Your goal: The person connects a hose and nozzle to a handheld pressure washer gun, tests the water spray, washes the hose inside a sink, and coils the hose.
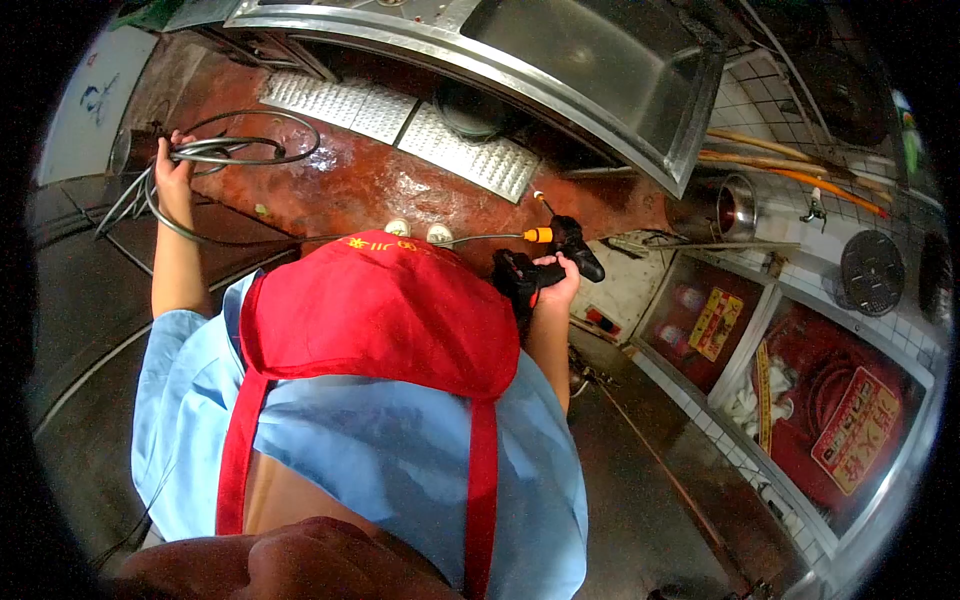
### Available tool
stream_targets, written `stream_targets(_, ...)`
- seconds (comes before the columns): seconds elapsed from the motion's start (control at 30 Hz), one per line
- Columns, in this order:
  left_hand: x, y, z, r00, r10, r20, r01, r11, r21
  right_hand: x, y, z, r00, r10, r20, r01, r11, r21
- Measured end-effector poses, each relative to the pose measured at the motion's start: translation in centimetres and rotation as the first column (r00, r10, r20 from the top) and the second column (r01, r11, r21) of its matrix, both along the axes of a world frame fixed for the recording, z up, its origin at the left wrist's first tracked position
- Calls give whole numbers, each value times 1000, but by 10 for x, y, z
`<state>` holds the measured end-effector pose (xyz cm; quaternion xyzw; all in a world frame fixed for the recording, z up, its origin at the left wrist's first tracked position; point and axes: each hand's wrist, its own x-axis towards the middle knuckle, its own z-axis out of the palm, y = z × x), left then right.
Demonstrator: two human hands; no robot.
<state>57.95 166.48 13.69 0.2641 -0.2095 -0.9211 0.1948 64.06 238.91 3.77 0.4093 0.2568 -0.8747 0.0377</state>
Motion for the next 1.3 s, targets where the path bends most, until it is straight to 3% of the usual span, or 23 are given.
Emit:
stream_targets(0.2, 5, 2, -2, 999, 11, -33, -12, 999, -50, 2, 0, 3, 999, -37, 1, 37, 996, -82)
stream_targets(0.27, 5, 14, -6, 998, 56, 5, -52, 946, -319, 3, -2, 11, 999, -42, 16, 43, 997, -63)
stream_targets(0.33, 5, 21, -7, 995, 99, 23, -77, 883, -462, 3, -3, 17, 999, -46, 27, 47, 998, -45)
stream_targets(0.53, 5, 20, -19, 993, 114, 33, -81, 855, -512, 8, -5, 31, 999, -44, 17, 44, 999, -10)
stream_targets(0.67, 14, 39, -4, 998, -33, -54, -4, 825, -565, 10, -7, 38, 998, -52, 28, 50, 996, 68)
stream_targets(0.9, 19, 54, 3, 994, -96, 55, 99, 556, -826, 17, 0, 33, 1000, 6, 20, -8, 995, 104)
stream_targets(1.0, 15, 29, -22, 988, -125, -85, 48, 788, -613, 19, 0, 34, 999, 28, 29, -31, 996, 78)
stream_targets(1.1, 17, 45, -11, 994, -107, 11, 74, 607, -792, 21, 4, 30, 999, 38, 36, -41, 996, 75)
stream_targets(1.2, 16, 33, -19, 984, -173, -49, 92, 717, -691, 23, 5, 29, 997, 52, 48, -56, 995, 84)
stream_targets(1.3, 18, 41, -14, 991, -130, 6, 91, 663, -743, 25, 5, 30, 998, 49, 48, -52, 997, 63)
